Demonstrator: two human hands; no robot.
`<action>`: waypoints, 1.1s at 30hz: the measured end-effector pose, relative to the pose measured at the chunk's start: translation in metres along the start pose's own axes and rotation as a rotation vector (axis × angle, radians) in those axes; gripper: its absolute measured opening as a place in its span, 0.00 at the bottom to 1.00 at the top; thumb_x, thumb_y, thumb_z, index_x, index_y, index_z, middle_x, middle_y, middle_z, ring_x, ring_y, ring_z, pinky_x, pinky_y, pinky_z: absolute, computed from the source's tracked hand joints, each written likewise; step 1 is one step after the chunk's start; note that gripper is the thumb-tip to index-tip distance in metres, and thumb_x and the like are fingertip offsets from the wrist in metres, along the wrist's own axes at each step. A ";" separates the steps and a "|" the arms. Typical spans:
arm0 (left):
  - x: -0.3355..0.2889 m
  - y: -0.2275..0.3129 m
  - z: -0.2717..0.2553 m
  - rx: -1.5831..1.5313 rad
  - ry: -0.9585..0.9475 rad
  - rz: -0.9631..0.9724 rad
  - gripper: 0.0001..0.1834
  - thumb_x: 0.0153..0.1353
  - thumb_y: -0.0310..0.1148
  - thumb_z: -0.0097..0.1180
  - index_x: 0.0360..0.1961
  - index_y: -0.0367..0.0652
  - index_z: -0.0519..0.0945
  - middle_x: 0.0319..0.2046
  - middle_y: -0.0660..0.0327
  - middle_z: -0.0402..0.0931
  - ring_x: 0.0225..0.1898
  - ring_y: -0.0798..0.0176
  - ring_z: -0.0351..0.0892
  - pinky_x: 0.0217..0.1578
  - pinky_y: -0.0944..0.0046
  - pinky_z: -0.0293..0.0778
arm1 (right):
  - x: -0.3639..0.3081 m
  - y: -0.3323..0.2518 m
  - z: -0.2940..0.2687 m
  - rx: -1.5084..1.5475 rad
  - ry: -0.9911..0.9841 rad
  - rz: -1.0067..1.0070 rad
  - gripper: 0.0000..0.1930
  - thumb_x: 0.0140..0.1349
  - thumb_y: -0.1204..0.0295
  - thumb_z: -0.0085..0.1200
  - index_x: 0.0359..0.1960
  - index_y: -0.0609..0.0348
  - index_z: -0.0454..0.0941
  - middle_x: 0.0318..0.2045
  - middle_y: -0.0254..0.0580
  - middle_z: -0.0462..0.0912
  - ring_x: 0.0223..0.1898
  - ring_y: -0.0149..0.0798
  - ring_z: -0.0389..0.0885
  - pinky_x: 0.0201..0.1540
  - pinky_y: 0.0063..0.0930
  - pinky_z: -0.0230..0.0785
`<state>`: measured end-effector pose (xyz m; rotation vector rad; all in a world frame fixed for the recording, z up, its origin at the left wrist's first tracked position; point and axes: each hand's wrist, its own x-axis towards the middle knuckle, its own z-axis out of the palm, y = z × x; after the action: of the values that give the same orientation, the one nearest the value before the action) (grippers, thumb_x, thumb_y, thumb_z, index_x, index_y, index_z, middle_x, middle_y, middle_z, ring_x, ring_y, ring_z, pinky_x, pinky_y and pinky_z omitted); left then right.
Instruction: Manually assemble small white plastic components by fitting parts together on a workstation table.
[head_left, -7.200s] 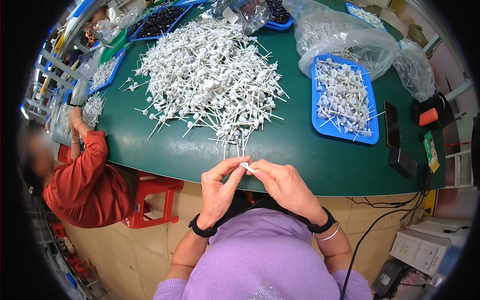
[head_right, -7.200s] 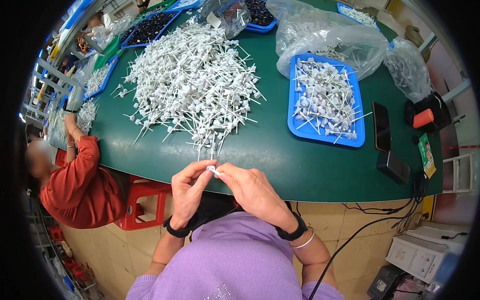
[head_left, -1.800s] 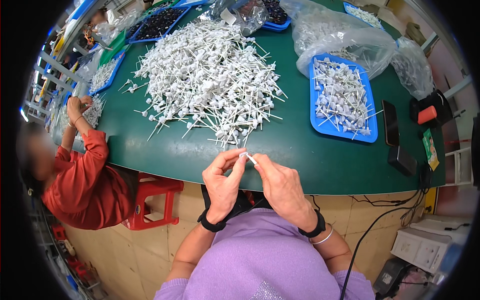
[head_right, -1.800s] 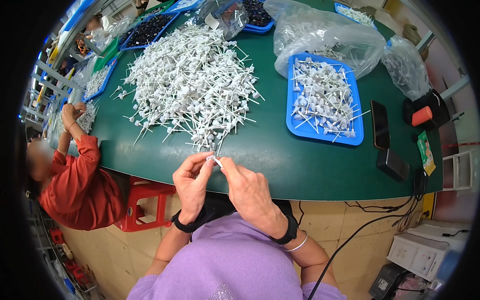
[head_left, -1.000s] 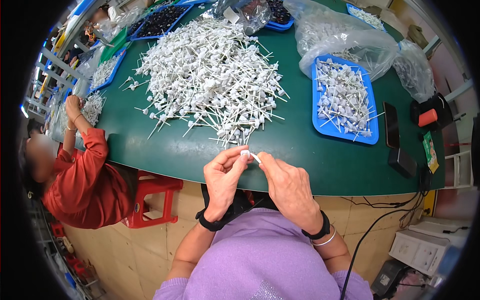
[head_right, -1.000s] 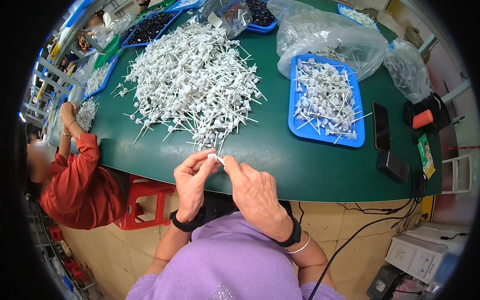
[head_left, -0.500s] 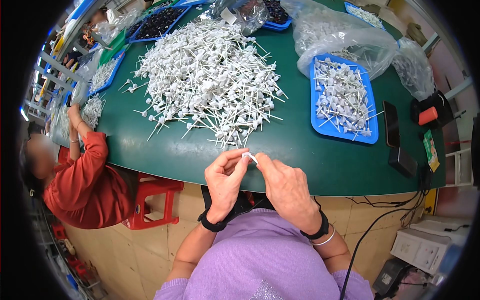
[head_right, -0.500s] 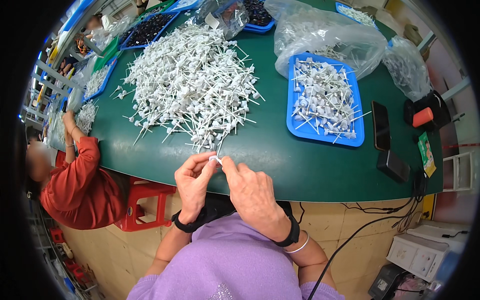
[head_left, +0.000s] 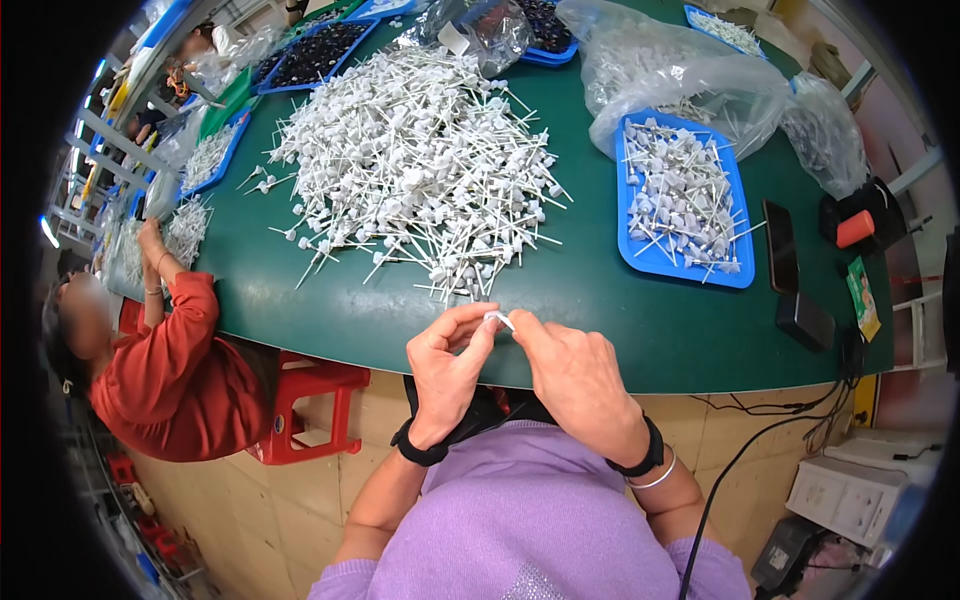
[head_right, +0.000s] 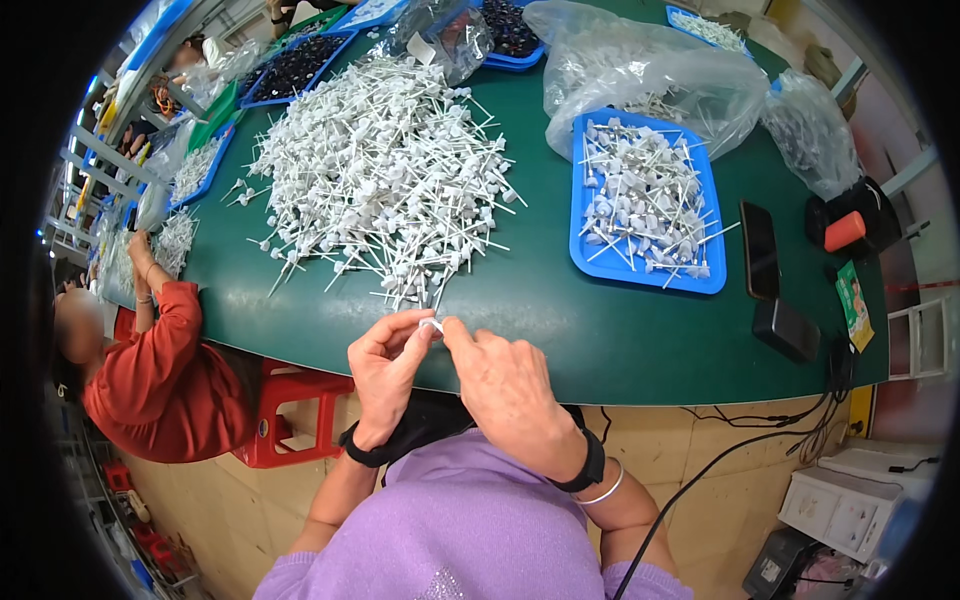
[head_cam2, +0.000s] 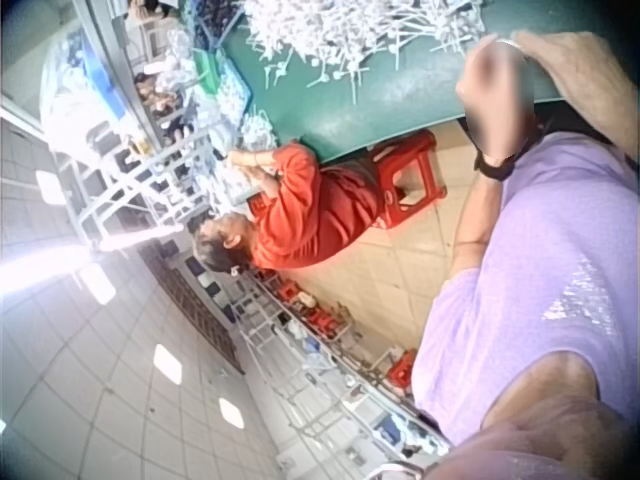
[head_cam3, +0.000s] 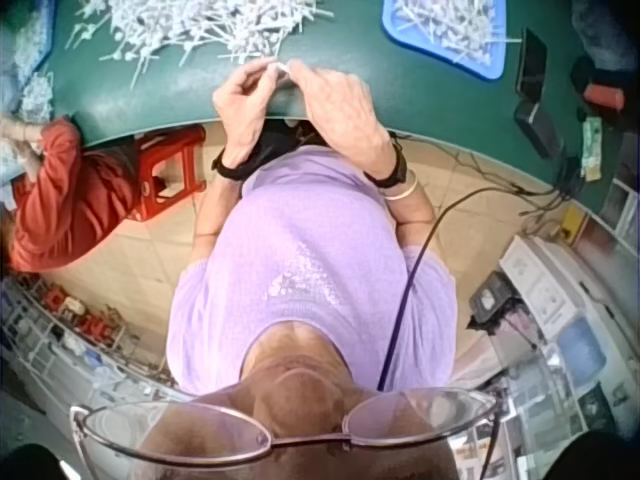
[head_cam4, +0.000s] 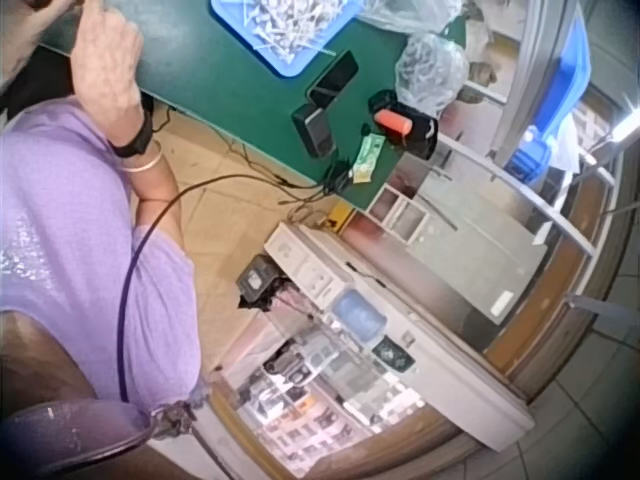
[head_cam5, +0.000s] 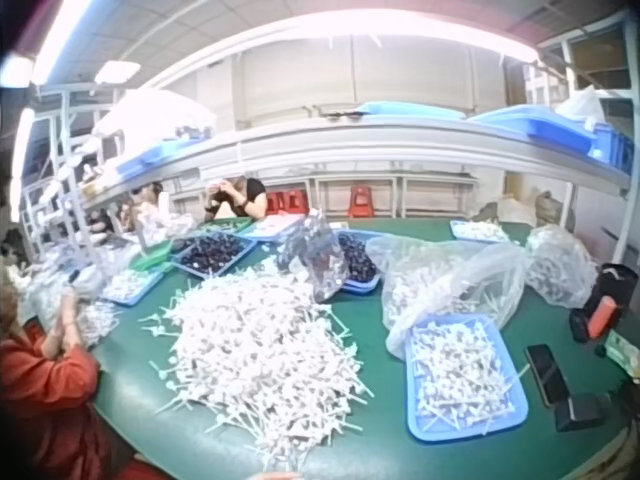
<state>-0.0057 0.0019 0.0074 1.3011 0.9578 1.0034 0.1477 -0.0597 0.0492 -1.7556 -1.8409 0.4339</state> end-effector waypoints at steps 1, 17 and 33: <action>0.002 0.002 -0.002 -0.040 -0.022 -0.045 0.12 0.65 0.23 0.60 0.49 0.32 0.82 0.39 0.56 0.86 0.42 0.69 0.85 0.42 0.71 0.78 | -0.001 0.000 -0.005 0.025 0.021 0.000 0.10 0.64 0.77 0.52 0.47 0.61 0.73 0.23 0.52 0.80 0.24 0.56 0.82 0.25 0.47 0.73; 0.020 0.028 0.032 -0.060 -0.191 -0.165 0.14 0.67 0.28 0.59 0.52 0.35 0.80 0.42 0.54 0.85 0.44 0.65 0.86 0.42 0.69 0.79 | -0.034 0.035 -0.026 0.232 0.129 0.213 0.10 0.69 0.72 0.52 0.49 0.60 0.75 0.28 0.56 0.81 0.30 0.61 0.80 0.30 0.48 0.69; 0.041 0.025 -0.042 0.376 -0.072 0.017 0.05 0.62 0.24 0.60 0.37 0.35 0.86 0.33 0.60 0.85 0.33 0.72 0.81 0.36 0.70 0.75 | -0.030 0.044 -0.021 0.250 0.086 0.363 0.13 0.67 0.72 0.55 0.51 0.62 0.76 0.30 0.55 0.81 0.30 0.56 0.81 0.33 0.42 0.69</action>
<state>-0.0349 0.0537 0.0305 1.6468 1.1166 0.8058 0.1953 -0.0881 0.0350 -1.8983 -1.3436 0.6842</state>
